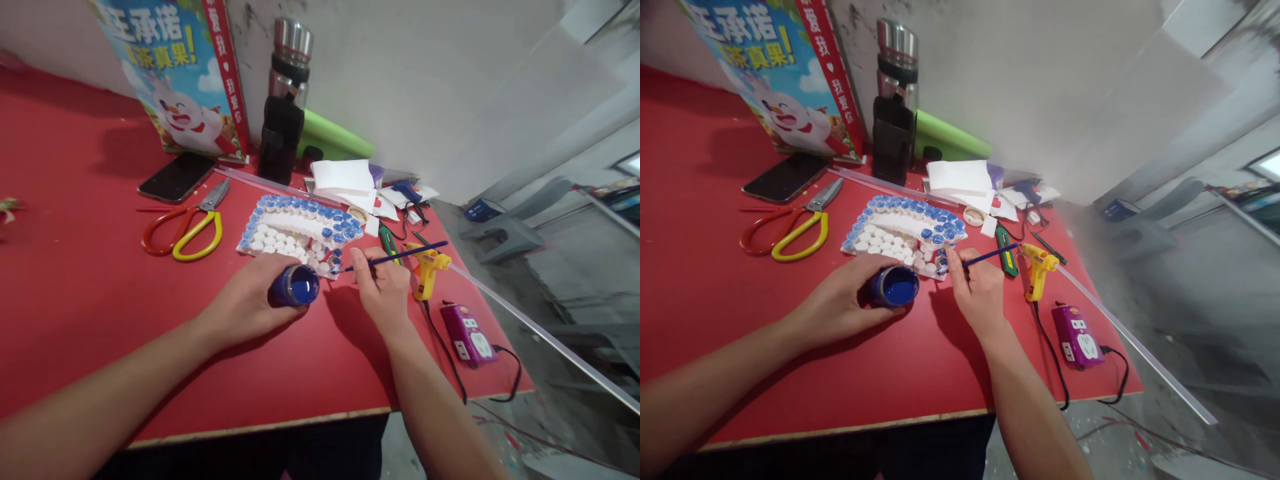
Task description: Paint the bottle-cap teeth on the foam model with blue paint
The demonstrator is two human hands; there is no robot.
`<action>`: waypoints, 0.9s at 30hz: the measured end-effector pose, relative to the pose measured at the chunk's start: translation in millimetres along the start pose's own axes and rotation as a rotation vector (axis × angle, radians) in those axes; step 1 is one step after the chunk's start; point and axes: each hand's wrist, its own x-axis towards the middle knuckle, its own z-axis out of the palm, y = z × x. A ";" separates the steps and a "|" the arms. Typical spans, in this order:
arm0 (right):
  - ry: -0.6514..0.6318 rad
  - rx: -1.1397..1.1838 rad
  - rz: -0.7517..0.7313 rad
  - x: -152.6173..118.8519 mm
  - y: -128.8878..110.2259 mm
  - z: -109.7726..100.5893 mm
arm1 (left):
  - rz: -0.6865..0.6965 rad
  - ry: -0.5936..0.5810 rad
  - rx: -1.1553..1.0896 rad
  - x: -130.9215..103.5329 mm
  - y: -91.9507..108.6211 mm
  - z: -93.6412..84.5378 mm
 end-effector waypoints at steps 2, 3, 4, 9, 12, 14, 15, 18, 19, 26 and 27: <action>0.012 -0.007 -0.011 0.2 -0.5 -0.9 | -0.003 -0.005 -0.001 0.1 -0.4 0.1; 0.017 -0.011 -0.016 0.4 -0.8 -1.2 | -0.005 -0.007 -0.001 0.2 -0.6 0.2; 0.018 -0.016 -0.020 0.5 -1.2 -1.4 | -0.007 -0.006 0.000 0.3 -0.8 0.3; 0.000 -0.053 -0.066 0.6 -3.0 0.5 | -0.007 0.004 -0.003 0.3 0.2 0.1; 0.005 -0.050 -0.063 0.5 -4.0 1.6 | -0.011 0.001 -0.001 0.0 1.5 -0.5; -0.003 -0.036 -0.058 0.5 -4.6 2.1 | -0.011 -0.001 -0.003 -0.2 1.8 -0.8; -0.008 -0.033 -0.064 0.4 -4.9 2.4 | -0.010 -0.001 -0.006 -0.2 1.7 -0.9; -0.014 -0.038 -0.079 0.1 -5.3 2.4 | -0.002 0.000 -0.010 -0.1 1.4 -0.8; -0.011 -0.040 -0.074 0.1 -5.3 2.0 | 0.000 0.001 -0.007 0.0 1.4 -0.7; 0.063 -0.029 0.003 1.7 -0.2 -3.6 | -0.009 0.000 -0.009 0.4 3.3 -0.8; 0.061 -0.029 0.004 1.8 0.4 -3.7 | -0.007 -0.002 -0.012 0.4 3.3 -0.9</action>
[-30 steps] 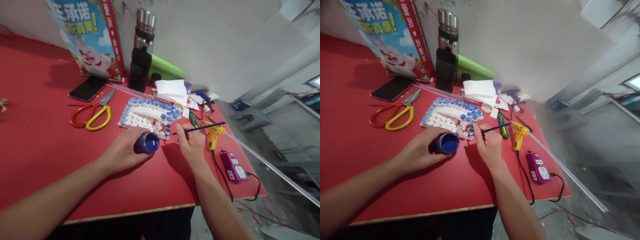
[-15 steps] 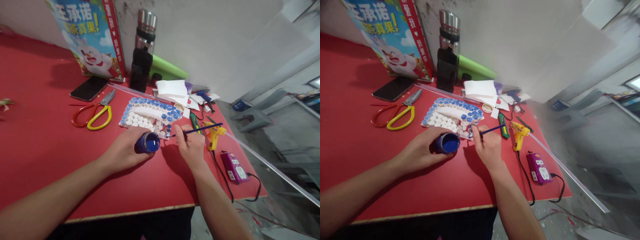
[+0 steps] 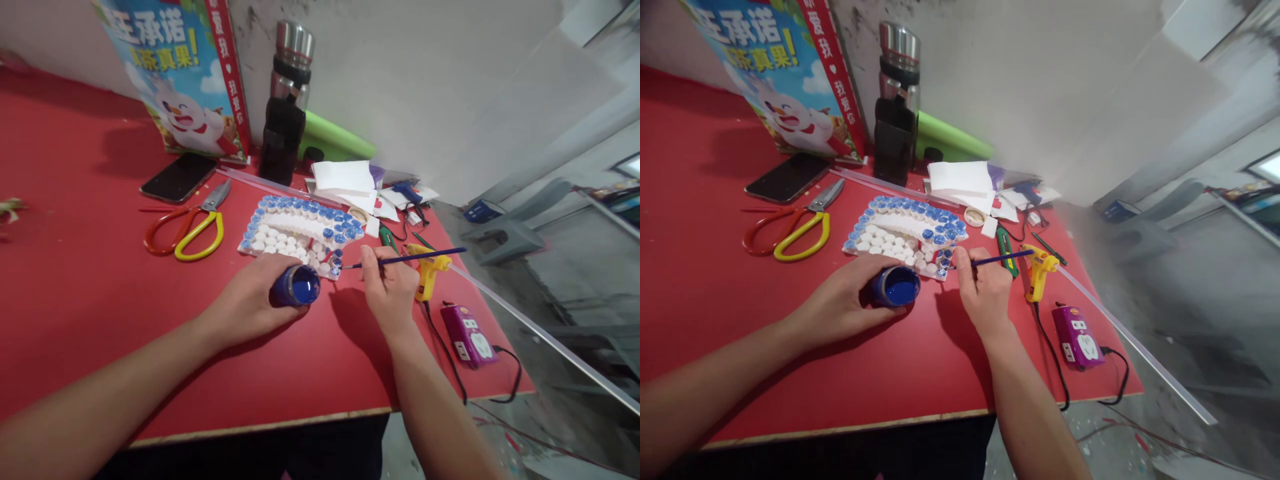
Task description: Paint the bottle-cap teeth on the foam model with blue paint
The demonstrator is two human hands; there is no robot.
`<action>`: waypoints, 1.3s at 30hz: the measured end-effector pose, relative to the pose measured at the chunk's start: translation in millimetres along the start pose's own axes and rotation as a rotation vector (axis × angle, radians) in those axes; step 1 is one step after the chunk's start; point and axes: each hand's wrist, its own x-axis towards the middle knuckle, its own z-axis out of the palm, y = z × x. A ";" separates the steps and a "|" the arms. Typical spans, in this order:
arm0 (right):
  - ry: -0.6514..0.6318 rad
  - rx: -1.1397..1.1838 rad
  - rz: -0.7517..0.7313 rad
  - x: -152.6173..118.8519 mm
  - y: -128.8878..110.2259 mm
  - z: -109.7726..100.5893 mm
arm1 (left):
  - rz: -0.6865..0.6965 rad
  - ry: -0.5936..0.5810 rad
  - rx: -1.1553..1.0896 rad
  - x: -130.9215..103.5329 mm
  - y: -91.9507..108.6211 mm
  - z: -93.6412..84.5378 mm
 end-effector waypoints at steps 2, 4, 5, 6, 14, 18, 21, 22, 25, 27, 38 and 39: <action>-0.024 0.001 0.002 -0.3 0.4 0.5 | 0.000 -0.001 -0.001 0.1 -0.3 -0.1; -0.051 -0.005 0.008 -1.3 -0.1 1.3 | -0.003 -0.007 -0.001 0.2 -0.7 0.0; -0.063 -0.009 0.016 -1.8 -0.4 1.6 | -0.006 -0.008 0.000 0.2 -0.9 0.0; -0.069 -0.011 0.029 -2.3 -0.8 1.9 | -0.009 -0.009 0.002 0.2 -0.9 0.0; -0.070 -0.003 0.054 -1.4 -0.4 2.1 | -0.010 0.003 0.009 -0.1 -0.8 -0.5; -0.043 0.011 0.057 -2.7 0.5 2.4 | 0.004 0.004 0.012 0.0 -1.9 0.0; -0.032 -0.005 0.030 -3.1 0.7 2.6 | 0.009 0.006 0.017 -0.5 -1.7 -0.2; -0.039 -0.014 0.023 -3.0 0.7 2.7 | 0.010 0.004 0.016 -0.6 -1.6 -0.4; -0.044 -0.016 0.031 -2.4 0.1 2.8 | 0.001 -0.008 0.010 -0.4 -1.3 -0.7; -0.030 -0.002 0.037 -2.0 -0.1 2.7 | -0.004 -0.010 0.010 -0.2 -1.4 -0.6; -0.060 0.033 0.094 -1.6 0.0 2.3 | -0.006 -0.004 0.012 -0.1 -3.4 0.7; -0.064 0.038 0.095 -1.5 0.1 2.5 | -0.004 -0.004 0.012 0.0 -3.5 0.9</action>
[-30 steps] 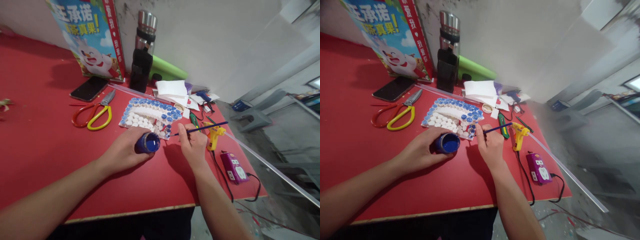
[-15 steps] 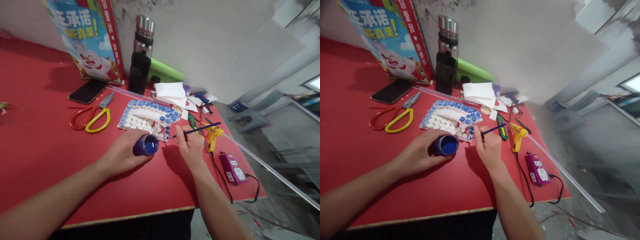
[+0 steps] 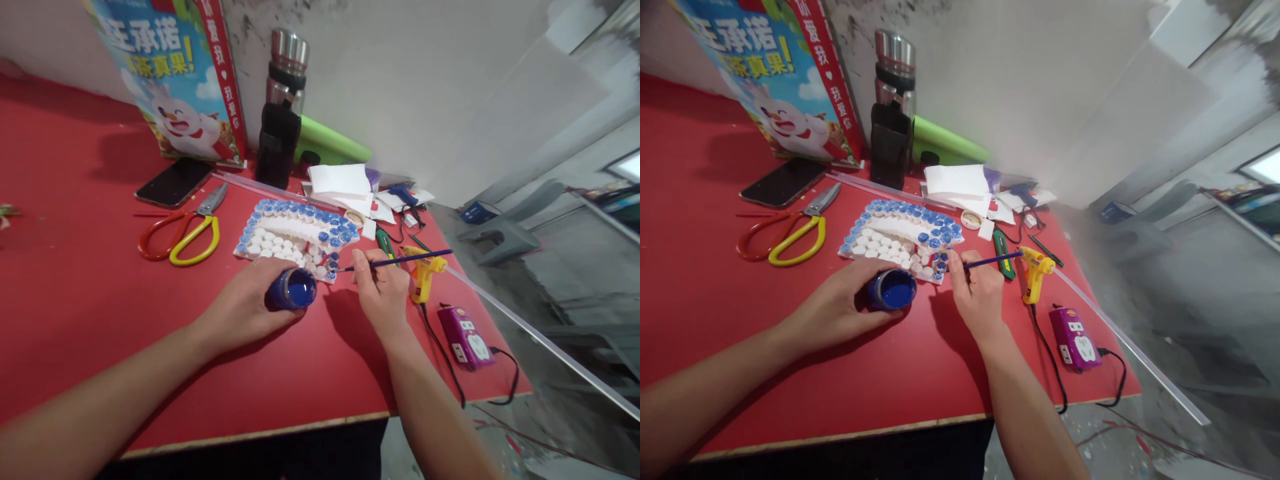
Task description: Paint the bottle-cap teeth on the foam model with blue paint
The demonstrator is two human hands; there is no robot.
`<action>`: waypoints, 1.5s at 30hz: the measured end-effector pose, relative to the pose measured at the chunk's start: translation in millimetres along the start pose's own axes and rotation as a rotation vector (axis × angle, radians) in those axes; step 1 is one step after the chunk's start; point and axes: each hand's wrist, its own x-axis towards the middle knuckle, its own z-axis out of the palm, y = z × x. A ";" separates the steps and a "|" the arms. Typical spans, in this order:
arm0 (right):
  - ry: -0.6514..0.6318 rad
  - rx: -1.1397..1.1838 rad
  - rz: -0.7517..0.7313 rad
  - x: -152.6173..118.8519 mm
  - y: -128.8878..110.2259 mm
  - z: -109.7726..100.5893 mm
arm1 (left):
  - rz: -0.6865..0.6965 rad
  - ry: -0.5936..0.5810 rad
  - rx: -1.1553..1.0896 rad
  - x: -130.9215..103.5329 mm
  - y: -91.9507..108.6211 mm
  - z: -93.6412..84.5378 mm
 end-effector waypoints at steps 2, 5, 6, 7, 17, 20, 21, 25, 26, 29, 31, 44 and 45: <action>-0.015 0.013 -0.007 0.0 0.4 0.3 | 0.003 0.002 0.002 0.1 0.1 0.1; -0.014 0.025 0.005 -0.2 1.1 0.4 | 0.006 0.008 0.003 -0.1 0.9 -0.4; -0.010 0.026 0.014 -0.4 1.2 0.3 | 0.006 0.008 0.003 -0.1 1.2 -0.6; -0.008 0.025 0.023 -0.5 1.2 0.2 | 0.006 0.008 0.002 -0.1 1.5 -0.8; -0.003 0.003 0.034 -0.9 1.2 -0.3 | 0.005 0.001 0.001 -0.8 -0.2 0.3; -0.016 0.029 0.026 0.1 1.0 -0.6 | 0.008 0.009 0.001 -0.7 -0.2 0.6; -0.019 0.037 0.029 0.5 1.0 -0.8 | 0.010 0.013 0.002 -0.5 -0.1 0.7; 0.019 0.053 0.062 0.5 2.0 -2.2 | 0.021 0.009 -0.002 0.8 0.9 0.4; 0.032 0.062 0.072 0.2 2.8 -2.5 | 0.020 0.005 -0.004 0.9 1.1 0.1; 0.051 0.129 0.151 -0.7 7.0 -3.4 | 0.013 0.003 -0.008 0.4 1.5 -0.8; 0.050 0.220 0.258 0.1 10.8 -4.5 | 0.009 0.005 -0.007 -0.3 1.6 -1.3; -0.109 0.573 0.471 11.8 25.9 -14.4 | -0.027 -0.021 -0.010 -1.4 -0.5 -1.1; -0.116 0.588 0.469 11.3 26.4 -14.2 | -0.023 -0.024 -0.013 -1.4 -1.0 -1.1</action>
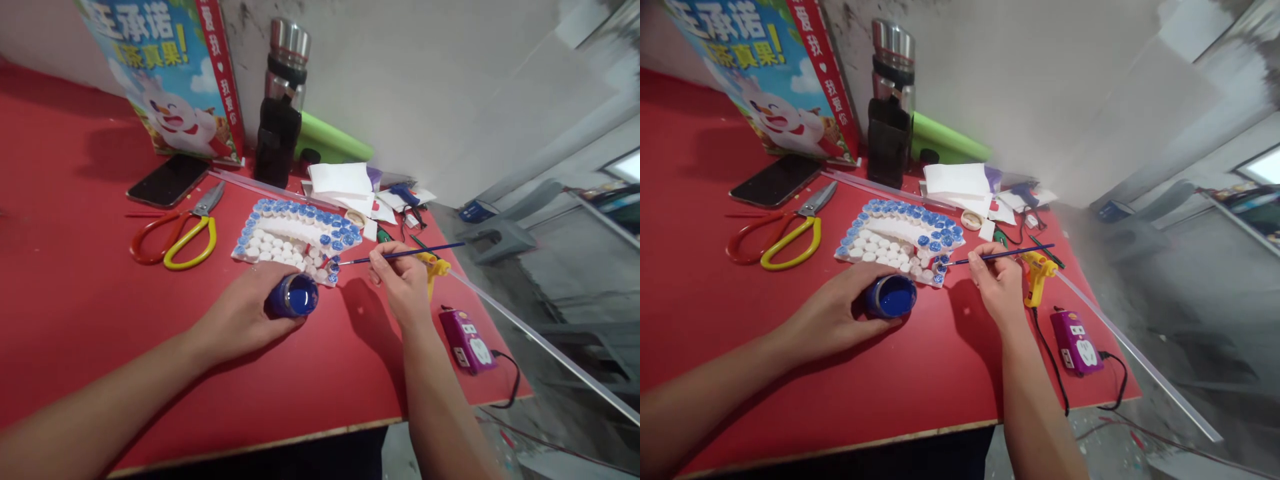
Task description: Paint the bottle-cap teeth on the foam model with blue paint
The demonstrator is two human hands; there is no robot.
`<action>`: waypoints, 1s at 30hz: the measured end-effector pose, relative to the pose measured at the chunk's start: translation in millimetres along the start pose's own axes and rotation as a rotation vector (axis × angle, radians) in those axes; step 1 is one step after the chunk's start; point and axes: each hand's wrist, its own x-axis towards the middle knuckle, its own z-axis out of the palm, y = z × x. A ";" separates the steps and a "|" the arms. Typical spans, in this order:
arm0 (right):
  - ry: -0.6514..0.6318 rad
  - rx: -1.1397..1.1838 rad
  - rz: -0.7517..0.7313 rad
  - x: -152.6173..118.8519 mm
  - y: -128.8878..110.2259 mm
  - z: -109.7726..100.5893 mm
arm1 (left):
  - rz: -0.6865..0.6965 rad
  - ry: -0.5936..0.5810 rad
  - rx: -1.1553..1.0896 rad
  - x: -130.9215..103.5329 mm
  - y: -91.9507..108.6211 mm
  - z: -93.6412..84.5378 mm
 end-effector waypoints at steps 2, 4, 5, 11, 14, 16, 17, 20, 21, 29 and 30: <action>-0.008 0.019 -0.008 -0.2 0.8 0.3 | 0.011 -0.006 -0.007 0.2 -1.1 0.1; -0.001 0.014 -0.026 -0.3 1.1 1.6 | 0.016 -0.010 -0.014 0.5 -2.1 0.3; 0.006 -0.001 -0.034 -0.7 1.2 2.7 | 0.017 -0.011 -0.018 0.7 -2.6 0.6; 0.010 -0.162 -0.058 -8.0 5.0 9.3 | 0.015 -0.017 -0.024 1.5 -5.1 0.4; 0.018 -0.216 -0.078 -10.9 7.1 10.4 | 0.016 -0.027 -0.018 1.0 -5.3 -0.8; 0.029 -0.241 -0.098 -11.6 7.6 10.6 | 0.020 -0.024 -0.021 0.8 -5.1 -1.1; 0.032 -0.253 -0.108 -11.6 7.7 10.7 | 0.024 -0.020 -0.023 0.9 -5.0 -1.2; 0.038 -0.288 -0.143 -11.5 7.3 11.6 | 0.021 -0.019 -0.029 1.4 -4.6 -0.9; 0.039 -0.303 -0.156 -11.4 7.1 12.0 | 0.018 -0.020 -0.030 1.7 -4.4 -0.8; 0.002 -0.387 -0.278 -10.8 2.8 15.2 | -0.008 -0.024 -0.030 2.8 -2.7 -0.7; 0.005 -0.398 -0.288 -11.0 1.9 15.3 | -0.007 -0.026 -0.030 2.9 -2.8 -0.7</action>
